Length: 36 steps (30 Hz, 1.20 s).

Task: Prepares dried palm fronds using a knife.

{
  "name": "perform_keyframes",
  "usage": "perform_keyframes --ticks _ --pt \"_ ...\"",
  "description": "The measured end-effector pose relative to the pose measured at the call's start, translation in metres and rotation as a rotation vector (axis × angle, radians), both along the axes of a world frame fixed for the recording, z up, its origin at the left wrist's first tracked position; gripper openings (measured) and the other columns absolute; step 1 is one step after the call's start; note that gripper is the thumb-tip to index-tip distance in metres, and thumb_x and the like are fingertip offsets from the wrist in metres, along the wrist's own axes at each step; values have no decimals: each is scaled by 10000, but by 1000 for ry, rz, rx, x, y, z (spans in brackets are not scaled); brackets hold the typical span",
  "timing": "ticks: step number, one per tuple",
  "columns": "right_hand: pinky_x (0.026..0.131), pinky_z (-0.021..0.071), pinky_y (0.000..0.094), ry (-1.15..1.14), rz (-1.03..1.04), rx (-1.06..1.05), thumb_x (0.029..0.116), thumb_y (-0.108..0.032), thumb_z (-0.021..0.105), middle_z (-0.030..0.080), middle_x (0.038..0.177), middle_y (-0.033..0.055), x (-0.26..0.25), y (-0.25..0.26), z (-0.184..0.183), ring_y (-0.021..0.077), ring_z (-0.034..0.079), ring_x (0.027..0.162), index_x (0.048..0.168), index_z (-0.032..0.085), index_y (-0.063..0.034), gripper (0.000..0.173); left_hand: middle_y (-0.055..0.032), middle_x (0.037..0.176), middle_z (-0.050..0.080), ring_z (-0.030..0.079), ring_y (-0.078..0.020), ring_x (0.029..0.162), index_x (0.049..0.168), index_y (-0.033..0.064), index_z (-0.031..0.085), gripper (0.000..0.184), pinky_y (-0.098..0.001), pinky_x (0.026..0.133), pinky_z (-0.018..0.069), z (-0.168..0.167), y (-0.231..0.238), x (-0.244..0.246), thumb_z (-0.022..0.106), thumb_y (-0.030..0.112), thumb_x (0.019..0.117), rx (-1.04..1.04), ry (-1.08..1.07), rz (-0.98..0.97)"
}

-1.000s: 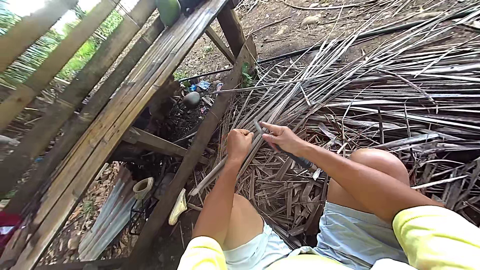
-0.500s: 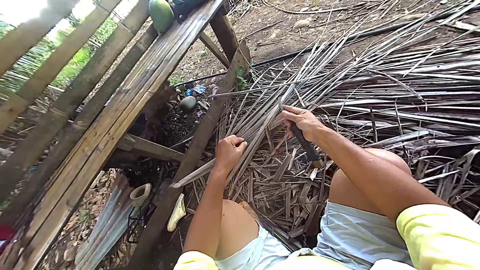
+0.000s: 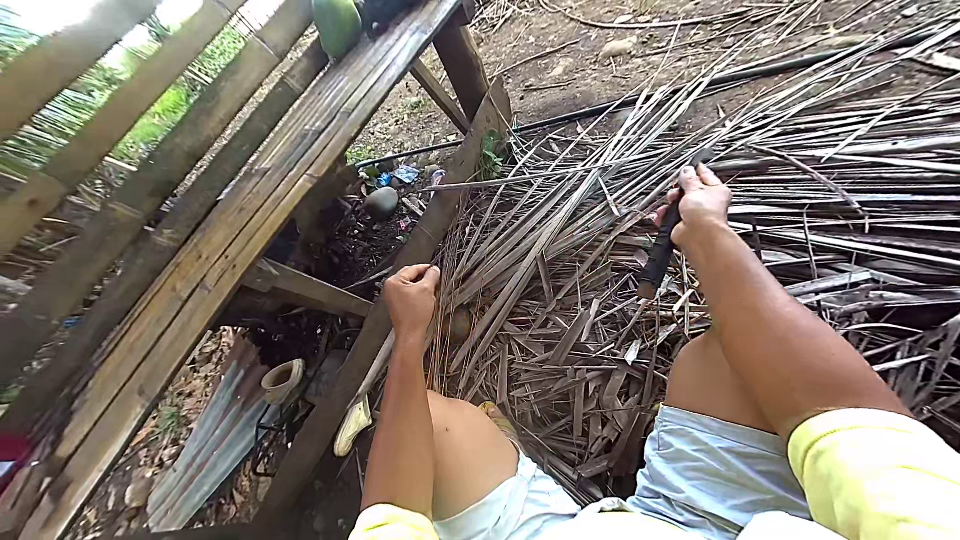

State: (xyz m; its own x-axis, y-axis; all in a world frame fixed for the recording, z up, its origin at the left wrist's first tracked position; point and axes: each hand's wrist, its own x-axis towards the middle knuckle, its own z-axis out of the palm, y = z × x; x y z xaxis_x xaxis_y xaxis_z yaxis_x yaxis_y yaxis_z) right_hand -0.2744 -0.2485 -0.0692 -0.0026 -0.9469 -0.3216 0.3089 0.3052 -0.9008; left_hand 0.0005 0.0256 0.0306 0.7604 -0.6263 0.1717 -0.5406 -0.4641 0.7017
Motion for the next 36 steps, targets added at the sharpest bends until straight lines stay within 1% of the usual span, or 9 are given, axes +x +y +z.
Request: perform_keyframes --ticks 4,8,12,15,18,22,31,34,36 --pt "467 496 241 -80 517 -123 1115 -283 422 506 666 -53 13 47 18 67 507 485 1345 573 -100 330 -104 949 743 611 -103 647 1129 -4 755 203 -297 601 523 -11 -13 -2 646 128 1019 -55 138 -32" --pt "457 497 251 -176 1041 -118 1083 -167 452 526 697 -9 46 104 19 90 518 491 1486 455 -69 415 -136 1049 760 722 -228 935 1150 24 761 226 -464 890 568 -30 -33 -27 632 161 1026 228 130 -330" --pt "446 482 229 -287 869 56 1115 -280 422 492 655 -37 60 104 11 74 493 479 1374 583 -116 347 -144 1213 706 696 -297 992 1372 121 661 474 -517 858 577 -39 -28 -49 763 316 953 269 91 -606" --pt "447 495 230 -356 657 83 1118 -325 408 497 666 -47 56 80 13 69 509 485 1328 591 -152 328 -183 1186 697 683 -332 985 1497 111 538 717 -560 863 566 -41 -32 -40 851 245 866 339 48 -632" --pt "453 493 228 -372 528 81 1118 -352 396 490 670 -52 45 58 15 69 508 491 1303 595 -186 318 -169 1027 719 689 -304 870 1369 89 638 425 -540 794 568 -34 -24 -27 728 223 976 449 69 -592" --pt "449 502 219 -325 504 15 1124 -320 389 498 663 -56 36 49 15 62 514 479 1328 589 -153 330 -73 730 639 507 -134 518 1069 31 680 263 -287 505 435 -28 -17 -18 540 253 1093 455 139 -550" --pt "454 496 261 -52 1188 -206 1089 -262 484 519 655 22 58 139 11 113 512 467 1546 401 -98 492 -49 834 746 608 -132 592 945 33 726 308 -359 627 522 -31 -52 -27 570 262 1079 491 114 -415" --pt "449 489 253 -47 1223 -215 1093 -266 487 499 645 31 66 142 4 114 507 456 1611 286 -120 575 -40 778 719 561 -92 567 899 14 727 232 -315 603 493 -30 -58 -36 601 143 1045 393 118 -405" --pt "437 481 255 -46 1194 -234 1097 -277 480 494 641 27 68 137 3 109 492 447 1577 348 -124 521 -38 753 708 570 -90 610 866 4 724 188 -324 633 477 -34 -58 -38 612 60 1006 306 116 -461"
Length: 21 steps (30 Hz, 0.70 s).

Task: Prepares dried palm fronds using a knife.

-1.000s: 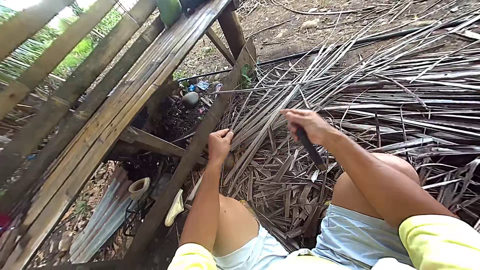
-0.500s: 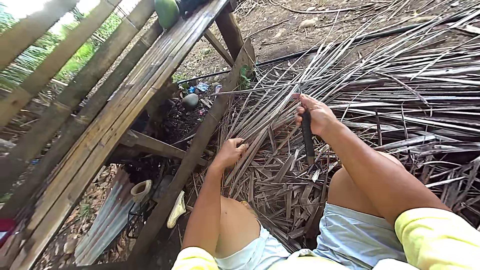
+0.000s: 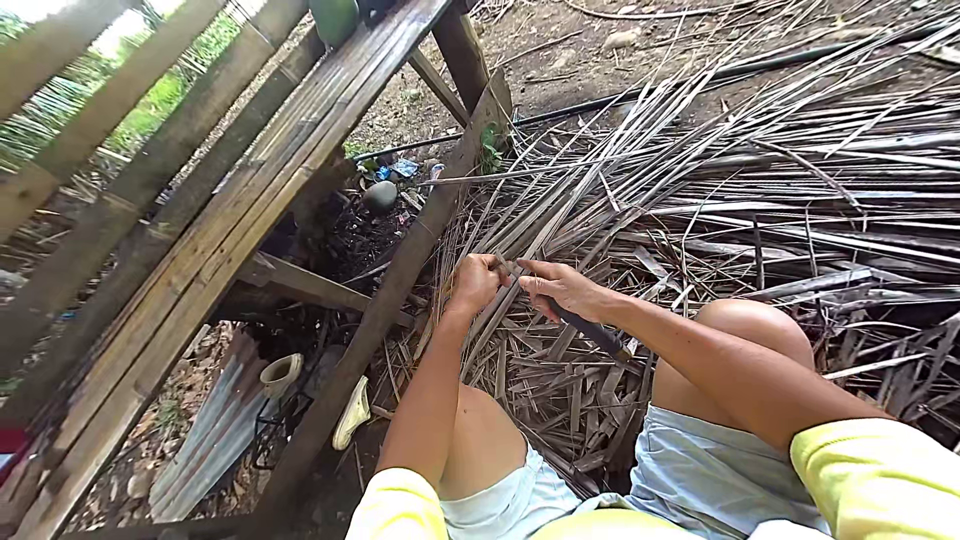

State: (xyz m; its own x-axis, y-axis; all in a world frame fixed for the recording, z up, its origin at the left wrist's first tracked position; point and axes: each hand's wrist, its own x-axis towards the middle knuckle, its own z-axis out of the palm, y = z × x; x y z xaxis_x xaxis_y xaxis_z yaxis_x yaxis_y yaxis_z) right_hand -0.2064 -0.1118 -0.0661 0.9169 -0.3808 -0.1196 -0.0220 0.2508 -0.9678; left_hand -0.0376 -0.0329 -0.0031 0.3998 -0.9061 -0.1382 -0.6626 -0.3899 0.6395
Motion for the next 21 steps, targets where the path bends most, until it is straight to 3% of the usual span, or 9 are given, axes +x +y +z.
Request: perform_keyframes --ticks 3,8,11,12,14,15,18,20,21 --pt "409 472 256 -3 -11 12 1103 -289 461 494 650 26 1 -9 2 111 482 432 1393 512 -124 337 -51 765 716 643 -121 708 838 4 737 185 -366 724 523 -4 1 -4 617 22 977 -85 -38 -74" --pt "422 464 244 5 -22 -1 1112 -254 437 499 684 21 -1 -9 7 106 492 460 1422 518 -88 360 -159 838 709 696 -324 835 858 -3 717 195 -556 795 530 -7 8 -16 604 92 985 -39 -292 -46" --pt "419 452 227 35 -79 15 1114 -275 439 488 630 3 3 -9 3 90 478 443 1139 609 -37 294 -176 816 676 683 -362 748 812 7 667 165 -556 648 550 -12 27 -30 631 43 969 -180 -503 -172" --pt "422 449 223 71 -99 5 1114 -292 441 490 616 -1 4 -9 4 84 475 440 1043 606 -30 317 -177 832 677 689 -365 766 832 0 680 136 -553 651 555 -15 27 -33 629 20 957 -211 -557 -197" --pt "434 448 231 111 -117 -63 1110 -311 451 490 602 1 6 -11 5 86 468 435 993 604 -19 350 -188 873 688 702 -371 820 872 -18 701 123 -555 692 562 -15 22 -38 619 10 958 -199 -585 -167" --pt "439 447 240 110 -113 -119 1109 -305 455 490 607 8 6 -12 5 91 469 437 1028 611 -13 341 -206 921 707 711 -386 879 925 -36 726 128 -574 750 562 -11 17 -39 610 5 960 -159 -561 -118" --pt "459 443 254 113 -41 -197 1121 -286 422 479 640 15 2 -10 11 103 471 467 1423 543 -44 406 -193 1047 740 712 -370 1002 1098 -13 767 224 -569 898 536 -3 6 -32 586 10 967 -94 -495 34" --pt "456 445 253 101 -29 -209 1125 -277 405 483 632 13 0 -9 12 100 475 463 1488 496 -61 432 -195 1017 747 723 -371 971 1067 -17 772 199 -562 867 550 -7 11 -29 618 -13 940 -193 -534 9" --pt "456 450 255 95 -39 -228 1125 -275 406 484 629 15 -1 -9 11 101 477 461 1460 523 -49 421 -200 1020 741 718 -379 968 1069 -26 761 190 -559 854 559 -8 15 -31 624 -30 937 -230 -563 -33"
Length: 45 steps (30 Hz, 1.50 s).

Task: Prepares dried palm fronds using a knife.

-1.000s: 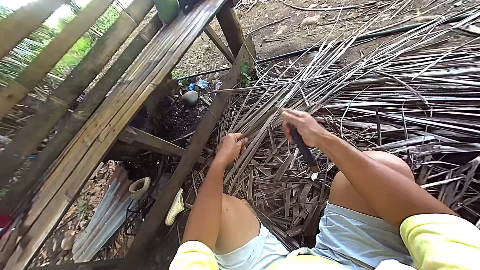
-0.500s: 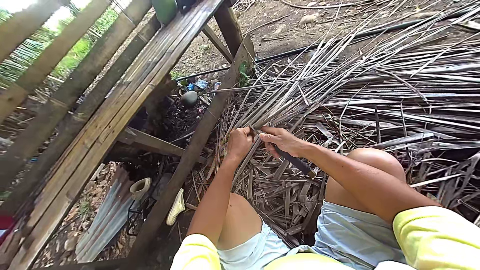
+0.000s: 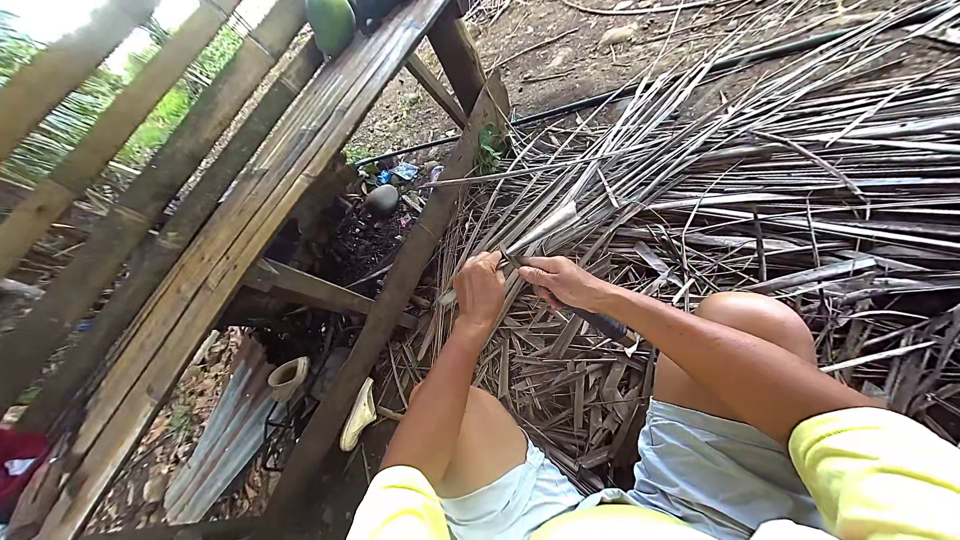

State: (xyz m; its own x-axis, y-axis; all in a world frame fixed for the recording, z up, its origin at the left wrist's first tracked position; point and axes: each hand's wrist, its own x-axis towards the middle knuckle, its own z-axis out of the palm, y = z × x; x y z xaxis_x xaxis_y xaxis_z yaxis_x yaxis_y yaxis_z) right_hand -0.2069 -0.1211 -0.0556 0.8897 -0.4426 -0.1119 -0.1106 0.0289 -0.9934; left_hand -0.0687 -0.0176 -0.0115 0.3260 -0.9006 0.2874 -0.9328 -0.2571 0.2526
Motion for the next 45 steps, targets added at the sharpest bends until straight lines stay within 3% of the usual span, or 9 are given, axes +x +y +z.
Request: perform_keyframes --ticks 3,7,15,17,19,24,28,35,45 --pt "497 461 293 45 -60 -200 1121 -309 417 493 648 37 5 -4 -8 128 489 496 1197 634 -24 366 -189 1008 749 720 -373 933 1072 -30 765 205 -527 787 579 -13 0 -4 639 -45 911 -55 -150 -55" --pt "808 504 620 201 -102 -525 1120 -380 391 675 917 217 6 -6 -5 406 672 887 1207 647 -45 430 -195 1020 751 723 -382 947 1089 -17 765 207 -531 798 580 -13 -2 -13 634 -22 929 -34 -156 21" --pt "635 513 488 176 -360 -263 1125 -305 401 593 811 155 2 -63 -21 266 570 630 1236 634 -12 390 -179 1041 757 728 -370 936 1101 8 770 224 -552 791 576 2 11 -6 646 -22 917 -58 -83 45" --pt "696 534 497 203 -537 -271 1121 -256 383 651 936 182 -6 -81 -24 280 630 748 1381 596 -34 403 -182 1029 759 732 -368 936 1082 5 773 207 -556 795 574 3 11 -3 641 -18 924 -66 -70 78" --pt "983 467 589 166 -633 -244 1118 -301 405 673 1199 247 -16 -90 -20 371 654 1097 1425 573 -33 441 -191 1049 753 728 -380 964 1095 11 763 192 -585 812 563 7 14 0 621 33 969 -25 -13 134" --pt "542 490 370 -6 -314 -187 1106 -247 463 581 757 89 -10 -24 6 168 515 551 1534 472 -105 450 -197 1019 751 720 -388 956 1131 42 757 214 -603 865 545 5 7 4 610 167 1038 72 207 197" --pt "507 445 322 33 -101 -85 1097 -223 501 553 731 86 4 0 -5 155 470 517 1608 350 -146 539 -143 1021 770 731 -290 974 1145 46 773 235 -515 934 543 5 -12 2 601 166 1039 125 333 245" --pt "558 475 332 20 -176 -158 1094 -243 511 602 781 94 4 -16 -10 148 505 558 1543 466 -102 473 -129 961 773 740 -249 871 1109 48 782 195 -475 875 576 8 -10 2 645 149 1015 98 407 170" --pt "426 406 260 -58 -803 173 1109 -276 471 528 743 19 -29 -88 -12 95 430 464 1542 438 -121 461 -110 997 778 738 -260 933 1107 92 794 197 -520 894 556 20 8 13 646 184 1013 126 323 231"
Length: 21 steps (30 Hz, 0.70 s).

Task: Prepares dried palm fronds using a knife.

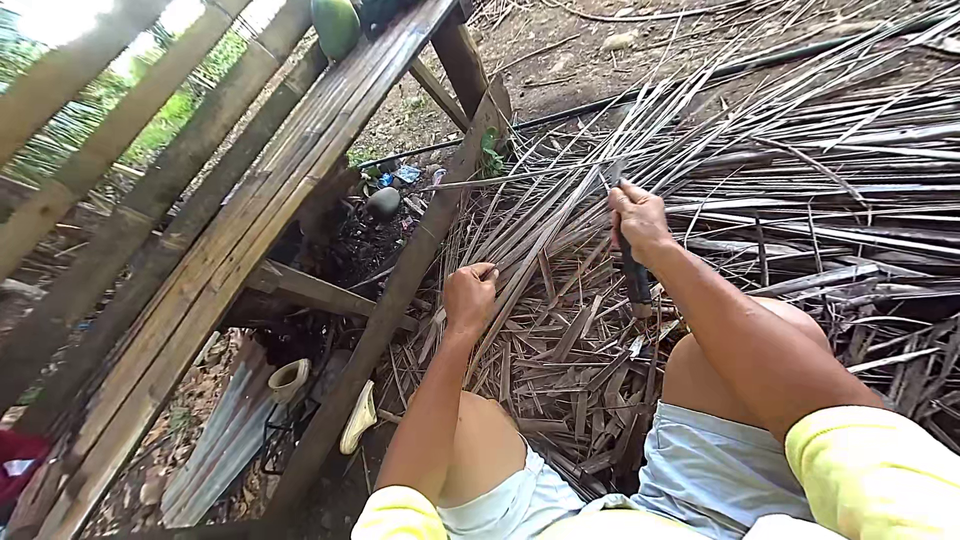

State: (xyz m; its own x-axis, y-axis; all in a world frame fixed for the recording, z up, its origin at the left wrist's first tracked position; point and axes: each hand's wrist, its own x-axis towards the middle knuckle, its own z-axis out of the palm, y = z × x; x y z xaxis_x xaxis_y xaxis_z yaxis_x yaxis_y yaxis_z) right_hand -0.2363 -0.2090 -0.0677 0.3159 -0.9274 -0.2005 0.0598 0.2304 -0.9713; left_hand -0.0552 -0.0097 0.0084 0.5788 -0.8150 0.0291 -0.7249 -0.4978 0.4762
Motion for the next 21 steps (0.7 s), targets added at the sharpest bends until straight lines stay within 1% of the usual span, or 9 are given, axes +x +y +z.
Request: perform_keyframes --ticks 2,4,6,9,11,12,14,16,21 --pt "422 415 263 2 33 -39 1115 -275 450 498 704 13 -4 9 10 99 435 454 1555 424 -122 466 -130 1082 762 721 -309 1028 1165 99 784 223 -556 923 534 0 3 -2 627 165 1021 6 -108 3" --pt "451 445 276 0 228 -75 1117 -250 437 513 709 18 0 38 21 109 466 487 1548 425 -108 454 -180 1046 714 701 -354 961 1222 72 757 258 -562 824 556 -8 6 -5 646 111 993 -45 -241 -77" --pt "463 452 278 -8 447 -84 1111 -223 447 528 712 22 10 67 23 110 477 500 1548 430 -96 455 -198 1031 671 684 -364 895 1271 63 727 315 -544 738 571 -19 7 -7 682 97 960 -63 -350 -155" --pt "446 447 281 -38 656 -100 1103 -237 480 529 689 45 24 88 7 123 476 480 1582 391 -133 499 -207 1100 660 684 -373 939 1314 39 694 374 -544 758 580 -23 3 -17 699 93 944 -20 -382 -178" --pt "402 420 261 -61 676 -105 1093 -294 506 525 657 55 30 89 -8 122 456 441 1596 379 -214 524 -206 1115 655 678 -369 978 1322 25 686 398 -534 776 582 -21 -2 -23 708 98 932 2 -386 -172" --pt "391 408 256 -64 669 -106 1091 -295 510 518 641 52 31 89 -8 119 448 429 1599 376 -222 531 -208 1112 654 673 -370 985 1318 19 688 397 -529 779 576 -19 -3 -27 711 98 929 0 -387 -175" --pt "423 411 258 -43 665 -119 1096 -235 497 518 657 43 33 84 0 110 451 452 1603 363 -159 530 -210 1096 663 672 -375 972 1292 18 706 360 -531 771 566 -19 -5 -31 705 94 940 -27 -403 -194" --pt "446 417 253 -23 644 -153 1094 -189 498 534 675 38 34 80 6 95 452 468 1581 393 -103 505 -210 1103 665 668 -382 967 1298 23 705 343 -531 767 565 -22 -6 -33 678 84 961 -52 -460 -210" --pt "430 399 234 -46 528 -77 1085 -211 526 553 689 33 34 74 9 81 447 464 1523 482 -78 459 -234 1157 655 650 -411 976 1355 -4 652 384 -516 737 552 -27 -8 -35 637 51 975 -55 -647 -255"
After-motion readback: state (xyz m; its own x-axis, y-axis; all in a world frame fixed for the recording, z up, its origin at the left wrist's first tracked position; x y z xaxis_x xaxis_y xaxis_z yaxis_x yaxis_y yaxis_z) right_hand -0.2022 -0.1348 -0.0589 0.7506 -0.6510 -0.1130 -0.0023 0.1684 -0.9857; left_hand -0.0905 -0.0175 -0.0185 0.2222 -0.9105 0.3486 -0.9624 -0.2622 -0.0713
